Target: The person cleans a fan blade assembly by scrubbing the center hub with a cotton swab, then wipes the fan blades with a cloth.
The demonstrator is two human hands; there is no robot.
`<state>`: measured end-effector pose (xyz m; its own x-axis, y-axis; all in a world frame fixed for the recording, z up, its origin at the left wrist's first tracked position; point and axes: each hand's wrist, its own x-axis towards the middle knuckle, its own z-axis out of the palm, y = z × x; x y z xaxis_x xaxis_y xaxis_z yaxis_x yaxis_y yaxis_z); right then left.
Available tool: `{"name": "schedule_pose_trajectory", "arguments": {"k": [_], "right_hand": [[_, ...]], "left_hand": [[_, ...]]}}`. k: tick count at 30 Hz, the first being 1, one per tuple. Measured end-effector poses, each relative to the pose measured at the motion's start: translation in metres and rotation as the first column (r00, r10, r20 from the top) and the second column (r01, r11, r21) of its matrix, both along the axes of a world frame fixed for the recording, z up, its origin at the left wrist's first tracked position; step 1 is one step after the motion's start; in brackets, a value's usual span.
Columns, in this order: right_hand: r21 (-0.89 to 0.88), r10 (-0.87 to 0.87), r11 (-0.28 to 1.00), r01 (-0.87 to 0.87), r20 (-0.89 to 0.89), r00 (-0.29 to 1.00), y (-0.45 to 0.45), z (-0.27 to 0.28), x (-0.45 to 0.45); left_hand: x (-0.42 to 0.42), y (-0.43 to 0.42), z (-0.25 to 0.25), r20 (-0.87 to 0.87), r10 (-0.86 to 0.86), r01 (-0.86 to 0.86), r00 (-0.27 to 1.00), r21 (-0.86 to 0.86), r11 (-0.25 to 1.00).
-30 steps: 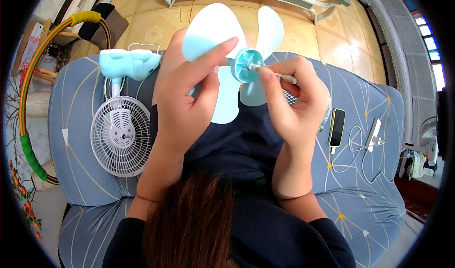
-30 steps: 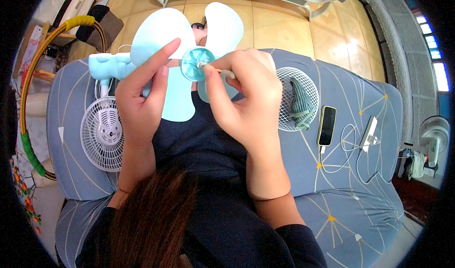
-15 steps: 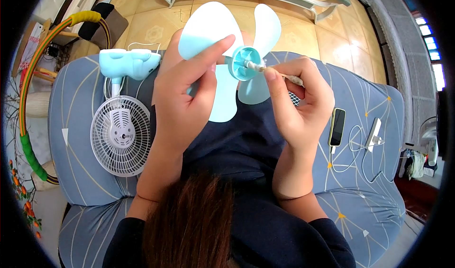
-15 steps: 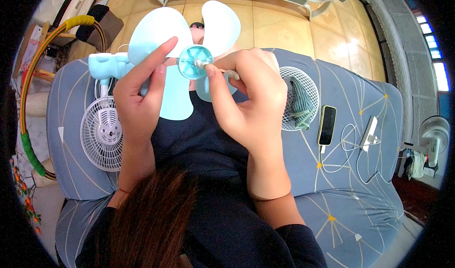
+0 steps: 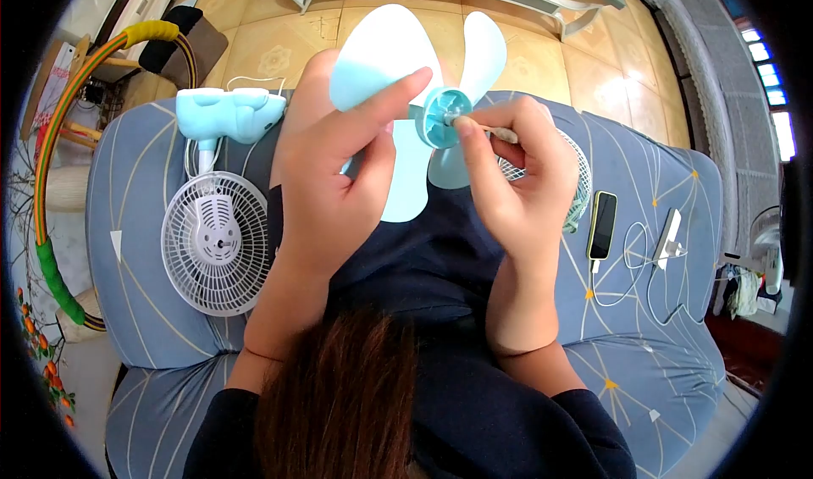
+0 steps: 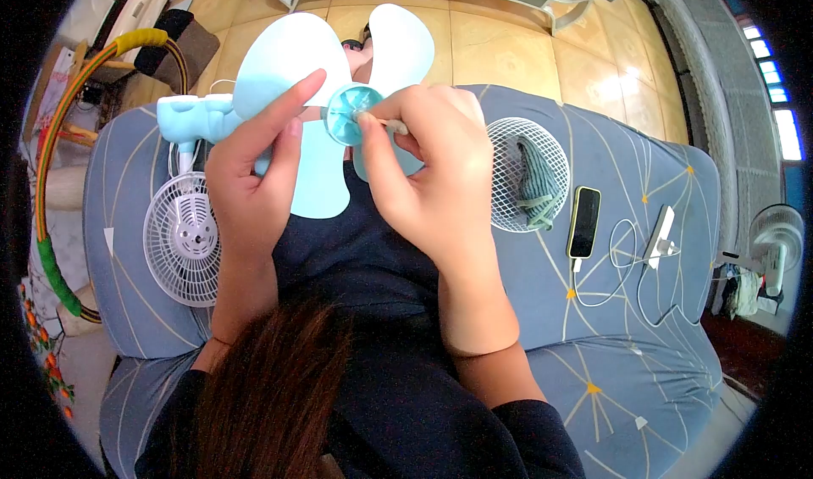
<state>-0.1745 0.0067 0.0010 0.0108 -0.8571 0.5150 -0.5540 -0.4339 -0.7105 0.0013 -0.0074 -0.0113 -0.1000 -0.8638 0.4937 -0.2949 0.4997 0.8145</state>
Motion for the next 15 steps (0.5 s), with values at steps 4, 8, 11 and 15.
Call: {"name": "schedule_pose_trajectory", "arguments": {"k": [4,8,11,15], "right_hand": [[0.032,-0.002,1.000,-0.001,0.095,0.995,0.000,0.000,0.003],[0.025,-0.054,0.998,0.052,0.123,0.991,0.004,0.008,-0.004],[0.056,-0.078,0.996,0.065,0.286,0.955,0.006,0.015,-0.003],[0.069,-0.109,0.993,0.092,0.294,0.950,0.006,0.012,-0.006]], "left_hand": [[0.003,-0.001,0.000,0.066,0.032,-0.033,0.997,0.006,0.999],[0.005,-0.004,-0.006,0.043,0.057,-0.057,0.997,0.005,0.998],[0.004,-0.004,-0.005,-0.007,0.051,-0.050,0.999,0.043,0.998],[0.006,-0.004,-0.005,-0.090,0.029,-0.019,0.996,0.104,0.994]]}}
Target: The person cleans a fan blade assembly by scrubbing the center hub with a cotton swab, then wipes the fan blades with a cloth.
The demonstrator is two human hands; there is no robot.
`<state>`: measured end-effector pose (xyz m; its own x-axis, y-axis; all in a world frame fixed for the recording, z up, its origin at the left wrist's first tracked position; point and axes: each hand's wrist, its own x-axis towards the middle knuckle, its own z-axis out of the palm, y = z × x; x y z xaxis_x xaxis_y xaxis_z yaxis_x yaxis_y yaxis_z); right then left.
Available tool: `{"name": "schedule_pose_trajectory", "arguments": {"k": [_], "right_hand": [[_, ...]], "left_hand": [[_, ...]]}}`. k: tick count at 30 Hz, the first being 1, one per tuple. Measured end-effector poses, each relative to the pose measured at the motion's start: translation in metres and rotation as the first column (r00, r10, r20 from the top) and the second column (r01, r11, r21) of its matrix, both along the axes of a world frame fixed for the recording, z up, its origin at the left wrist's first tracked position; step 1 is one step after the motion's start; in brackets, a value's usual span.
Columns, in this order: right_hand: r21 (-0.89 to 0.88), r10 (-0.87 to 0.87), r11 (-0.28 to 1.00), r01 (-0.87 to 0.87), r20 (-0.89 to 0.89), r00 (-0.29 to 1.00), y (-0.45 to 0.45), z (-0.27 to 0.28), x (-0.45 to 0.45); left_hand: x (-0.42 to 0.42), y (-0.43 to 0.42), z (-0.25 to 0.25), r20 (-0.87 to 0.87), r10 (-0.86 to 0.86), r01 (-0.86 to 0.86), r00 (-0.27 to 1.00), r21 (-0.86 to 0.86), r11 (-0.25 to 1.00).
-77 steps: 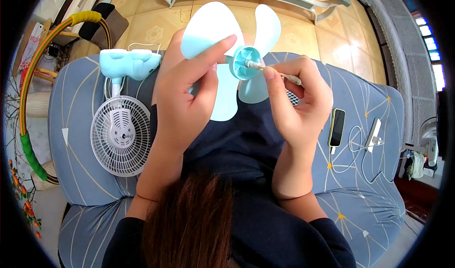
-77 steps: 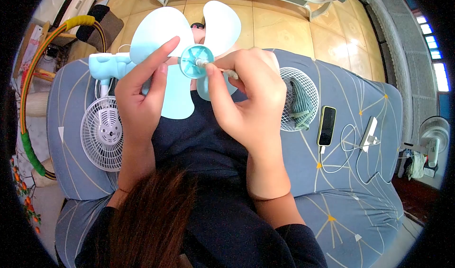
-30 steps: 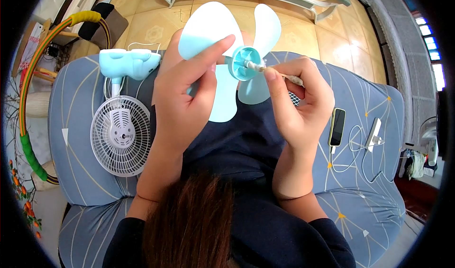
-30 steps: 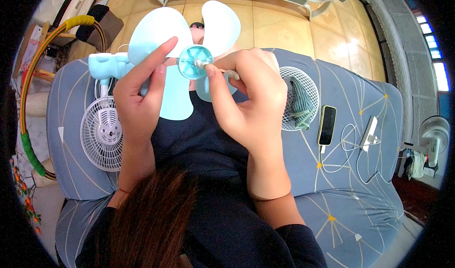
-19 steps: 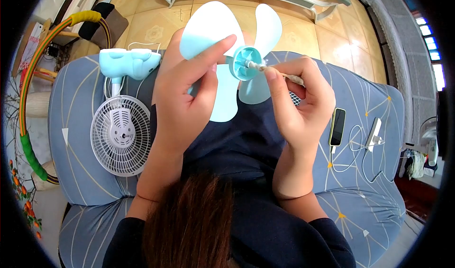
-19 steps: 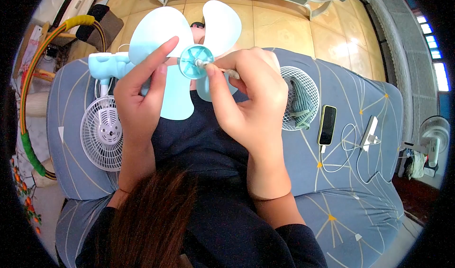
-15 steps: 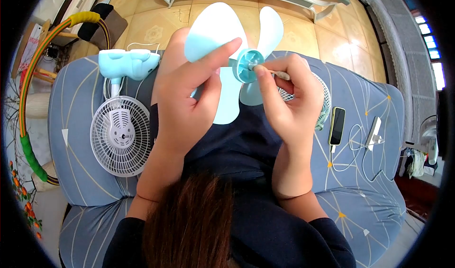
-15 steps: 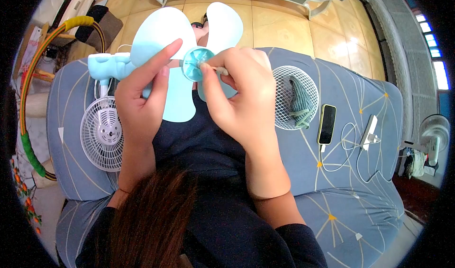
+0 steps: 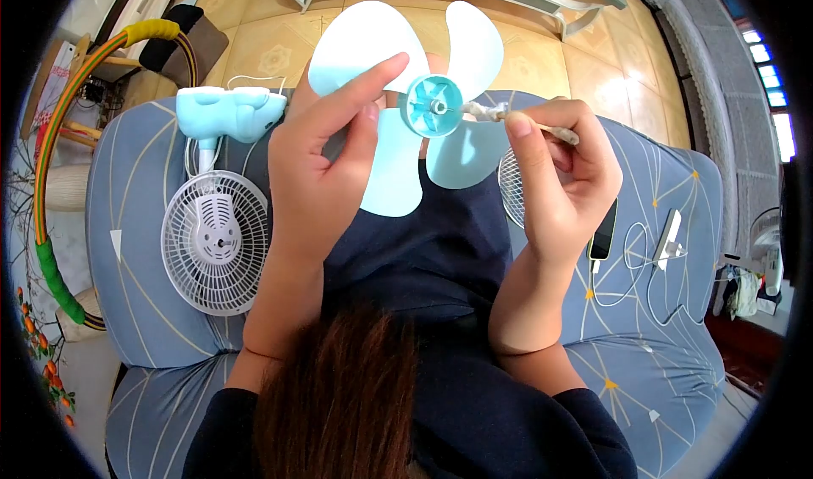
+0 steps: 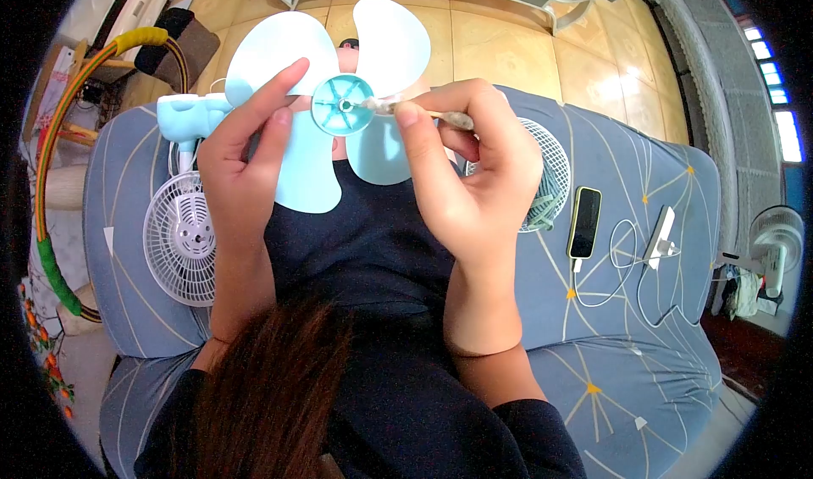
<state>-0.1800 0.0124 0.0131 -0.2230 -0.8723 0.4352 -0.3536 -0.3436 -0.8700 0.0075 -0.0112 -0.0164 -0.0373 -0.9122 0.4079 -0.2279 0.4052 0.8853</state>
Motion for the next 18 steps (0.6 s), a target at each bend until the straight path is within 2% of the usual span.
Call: {"name": "schedule_pose_trajectory", "arguments": {"k": [3,5,8,12,14,17,18], "right_hand": [[0.030,-0.007,1.000,0.008,-0.027,1.000,0.0019,0.0050,0.0008],[-0.040,0.005,0.999,-0.005,0.012,1.000,-0.0021,-0.0009,0.0006],[-0.091,0.007,0.996,-0.007,-0.006,1.000,-0.0027,-0.0006,0.0025],[-0.092,0.004,0.996,-0.007,-0.042,0.999,-0.0002,-0.0008,0.0068],[-0.104,-0.010,0.995,-0.004,-0.132,0.991,0.0001,-0.0006,0.0076],[-0.216,-0.019,0.974,-0.069,-0.380,0.925,-0.0017,0.0033,0.0058],[-0.246,-0.021,0.965,-0.090,-0.416,0.909,-0.0031,0.0030,0.0065]], "left_hand": [[0.0026,0.0008,0.0021,-0.038,-0.011,0.013,0.999,0.052,0.999],[0.0039,0.0012,0.0032,-0.075,-0.028,0.034,0.997,0.082,0.996],[0.0023,-0.0016,-0.0004,-0.297,-0.108,0.153,0.949,0.130,0.980],[0.0029,-0.0011,0.0004,-0.355,-0.134,0.199,0.925,0.154,0.968],[0.0034,-0.0012,0.0013,-0.365,-0.176,0.237,0.914,0.127,0.963],[0.0033,0.0003,0.0002,-0.305,-0.166,0.199,0.938,0.081,0.977],[0.0024,0.0004,0.0014,-0.301,-0.181,0.206,0.936,0.054,0.977]]}}
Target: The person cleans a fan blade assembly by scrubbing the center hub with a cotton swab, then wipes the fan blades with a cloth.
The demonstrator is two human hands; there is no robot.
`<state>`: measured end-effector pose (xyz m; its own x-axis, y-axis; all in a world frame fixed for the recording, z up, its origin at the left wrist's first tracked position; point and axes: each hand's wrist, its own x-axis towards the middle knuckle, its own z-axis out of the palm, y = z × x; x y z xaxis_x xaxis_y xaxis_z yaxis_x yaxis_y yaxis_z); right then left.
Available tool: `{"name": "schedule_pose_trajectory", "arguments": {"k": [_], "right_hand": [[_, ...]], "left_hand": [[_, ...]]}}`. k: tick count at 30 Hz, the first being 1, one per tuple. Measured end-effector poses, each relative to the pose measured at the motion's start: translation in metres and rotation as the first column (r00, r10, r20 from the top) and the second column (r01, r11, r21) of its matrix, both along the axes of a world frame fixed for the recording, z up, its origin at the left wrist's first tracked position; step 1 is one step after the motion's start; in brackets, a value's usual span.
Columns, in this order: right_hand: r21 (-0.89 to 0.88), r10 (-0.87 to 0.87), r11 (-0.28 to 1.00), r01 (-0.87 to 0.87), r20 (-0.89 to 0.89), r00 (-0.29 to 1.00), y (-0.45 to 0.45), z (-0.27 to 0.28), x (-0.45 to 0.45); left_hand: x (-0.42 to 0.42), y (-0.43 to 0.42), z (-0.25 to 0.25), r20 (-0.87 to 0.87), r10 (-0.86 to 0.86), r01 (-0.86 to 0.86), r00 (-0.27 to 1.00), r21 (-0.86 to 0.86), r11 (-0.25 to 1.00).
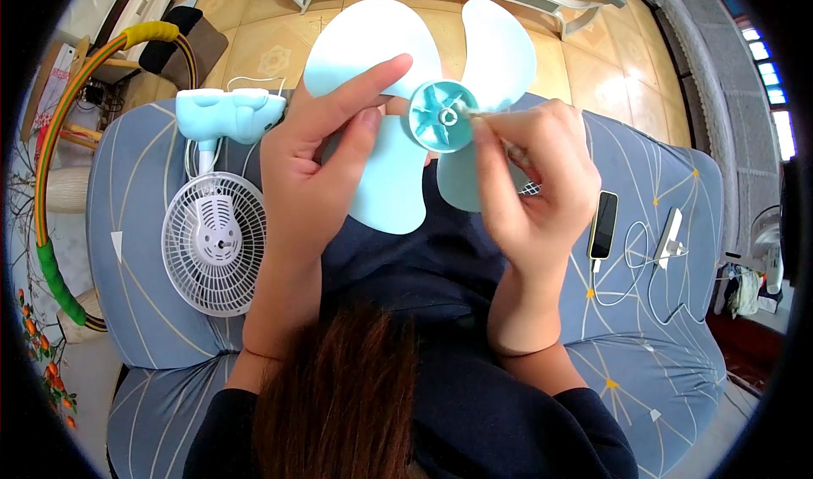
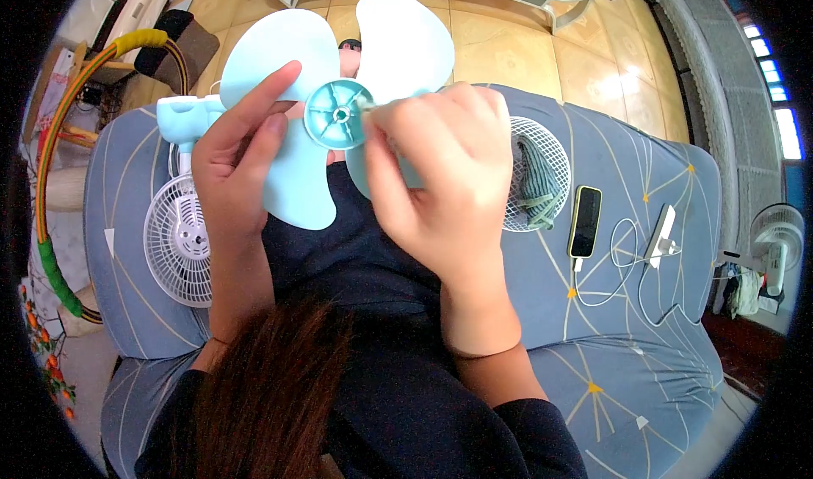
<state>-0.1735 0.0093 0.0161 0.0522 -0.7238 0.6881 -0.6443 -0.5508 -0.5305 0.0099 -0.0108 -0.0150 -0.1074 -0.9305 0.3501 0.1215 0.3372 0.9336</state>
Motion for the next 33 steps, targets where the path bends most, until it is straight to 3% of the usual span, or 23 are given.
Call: {"name": "schedule_pose_trajectory", "arguments": {"k": [2,7,11,17,18,20,28,33], "right_hand": [[-0.069,0.019,0.997,-0.025,-0.077,0.997,-0.003,-0.001,0.001],[-0.012,0.065,0.998,-0.064,0.016,0.998,-0.003,-0.005,0.003],[-0.032,0.004,0.999,-0.005,-0.032,0.999,-0.007,-0.009,0.002],[-0.119,-0.083,0.990,0.072,-0.090,0.992,-0.008,-0.010,0.002],[-0.120,-0.086,0.990,0.075,-0.089,0.992,-0.008,-0.010,0.004],[-0.101,-0.066,0.993,0.060,-0.059,0.996,-0.008,-0.012,0.005],[0.070,0.055,0.996,-0.059,0.067,0.996,-0.006,-0.013,0.004],[0.138,-0.029,0.990,-0.004,0.239,0.971,0.000,-0.009,-0.001]], "left_hand": [[-0.003,0.000,0.003,-0.001,-0.015,0.015,1.000,-0.054,0.998],[-0.003,0.003,0.005,0.053,0.042,-0.040,0.998,-0.049,0.998],[-0.001,0.001,-0.001,0.150,0.122,-0.103,0.981,-0.132,0.986],[-0.003,0.004,0.006,0.052,0.072,-0.072,0.996,-0.002,0.997],[-0.002,0.004,0.005,0.119,0.101,-0.098,0.988,-0.028,0.995],[0.002,0.004,0.001,0.247,0.160,-0.144,0.956,-0.084,0.986],[-0.001,0.002,-0.003,0.147,0.174,-0.155,0.974,-0.129,0.979],[0.001,0.004,-0.002,0.164,0.176,-0.156,0.971,-0.129,0.979]]}}
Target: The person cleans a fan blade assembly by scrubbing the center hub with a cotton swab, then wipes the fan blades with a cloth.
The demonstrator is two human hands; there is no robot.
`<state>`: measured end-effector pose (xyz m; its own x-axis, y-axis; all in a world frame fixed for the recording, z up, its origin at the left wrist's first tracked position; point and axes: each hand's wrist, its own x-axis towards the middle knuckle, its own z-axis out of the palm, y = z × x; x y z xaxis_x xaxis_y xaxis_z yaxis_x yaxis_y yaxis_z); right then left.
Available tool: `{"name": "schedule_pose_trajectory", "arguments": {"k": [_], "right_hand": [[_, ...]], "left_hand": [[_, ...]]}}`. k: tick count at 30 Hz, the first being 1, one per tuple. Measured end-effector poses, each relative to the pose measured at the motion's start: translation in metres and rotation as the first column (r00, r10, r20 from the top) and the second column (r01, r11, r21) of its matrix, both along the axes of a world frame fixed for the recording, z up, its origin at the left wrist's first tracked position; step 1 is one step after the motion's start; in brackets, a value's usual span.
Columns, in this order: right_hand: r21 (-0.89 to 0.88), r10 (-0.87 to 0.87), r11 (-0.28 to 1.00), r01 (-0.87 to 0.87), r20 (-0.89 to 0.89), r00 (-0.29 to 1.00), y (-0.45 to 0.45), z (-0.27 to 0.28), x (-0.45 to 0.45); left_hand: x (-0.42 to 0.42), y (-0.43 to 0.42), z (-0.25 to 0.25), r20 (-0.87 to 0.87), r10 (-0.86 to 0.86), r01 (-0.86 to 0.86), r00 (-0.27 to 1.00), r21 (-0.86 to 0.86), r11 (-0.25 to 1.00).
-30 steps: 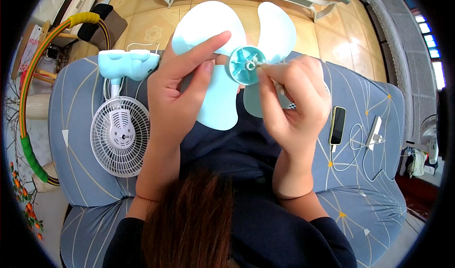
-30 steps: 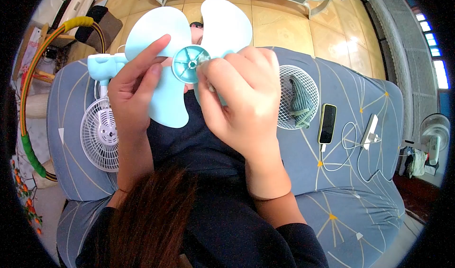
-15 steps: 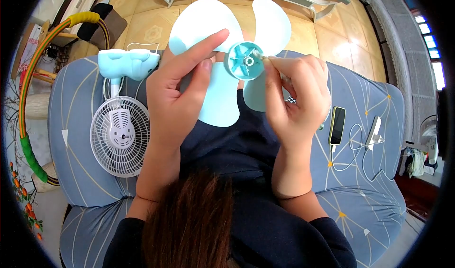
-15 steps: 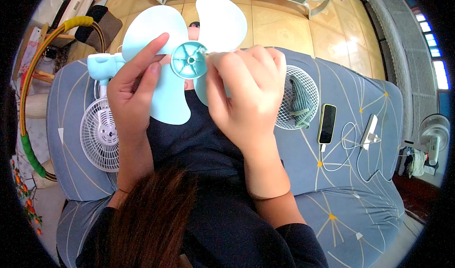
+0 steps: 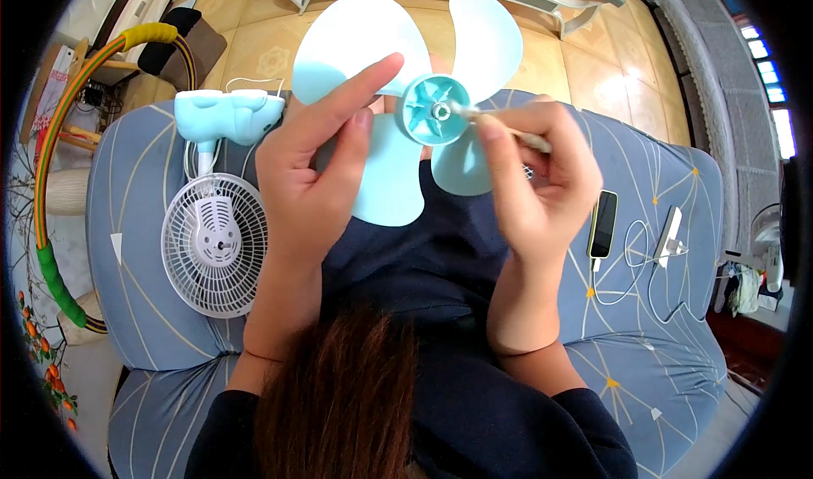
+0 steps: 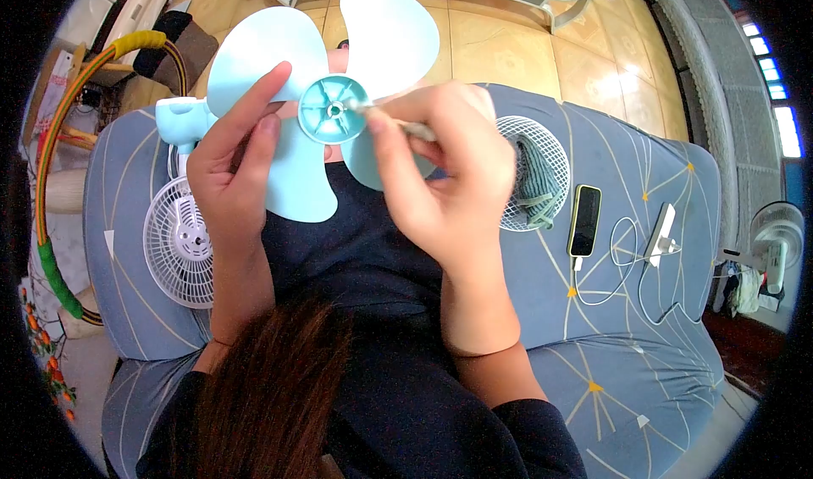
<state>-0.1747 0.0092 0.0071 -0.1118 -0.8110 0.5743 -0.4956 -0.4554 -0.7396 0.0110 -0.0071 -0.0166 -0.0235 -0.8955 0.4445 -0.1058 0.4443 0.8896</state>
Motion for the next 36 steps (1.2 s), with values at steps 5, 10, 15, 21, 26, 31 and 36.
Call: {"name": "schedule_pose_trajectory", "arguments": {"k": [5,10,15,21,26,31,36], "right_hand": [[-0.040,-0.110,0.993,0.114,0.085,0.990,0.002,0.003,-0.002],[-0.059,-0.044,0.997,0.045,0.010,0.999,-0.001,-0.003,0.000],[-0.171,-0.010,0.985,-0.032,-0.240,0.971,-0.007,-0.004,0.006],[-0.240,-0.117,0.970,0.031,-0.353,0.928,-0.011,-0.011,0.008],[-0.231,-0.093,0.973,0.023,-0.296,0.951,-0.004,0.001,0.004],[-0.208,-0.054,0.978,-0.001,-0.257,0.965,-0.004,0.001,0.007],[-0.196,-0.065,0.981,0.010,-0.279,0.958,-0.008,-0.006,0.008]], "left_hand": [[-0.003,-0.002,0.001,0.039,0.048,-0.046,0.998,-0.048,0.998],[-0.003,0.000,0.004,0.082,0.054,-0.049,0.995,-0.057,0.997],[-0.007,0.001,0.004,0.088,0.075,-0.065,0.993,-0.112,0.992],[-0.007,0.003,0.004,0.115,0.119,-0.115,0.986,-0.046,0.992],[-0.006,-0.001,0.000,0.122,0.159,-0.155,0.980,-0.034,0.987],[-0.004,-0.003,-0.001,0.125,0.174,-0.165,0.977,-0.084,0.983],[-0.008,-0.001,0.002,0.103,0.145,-0.138,0.984,-0.068,0.988]]}}
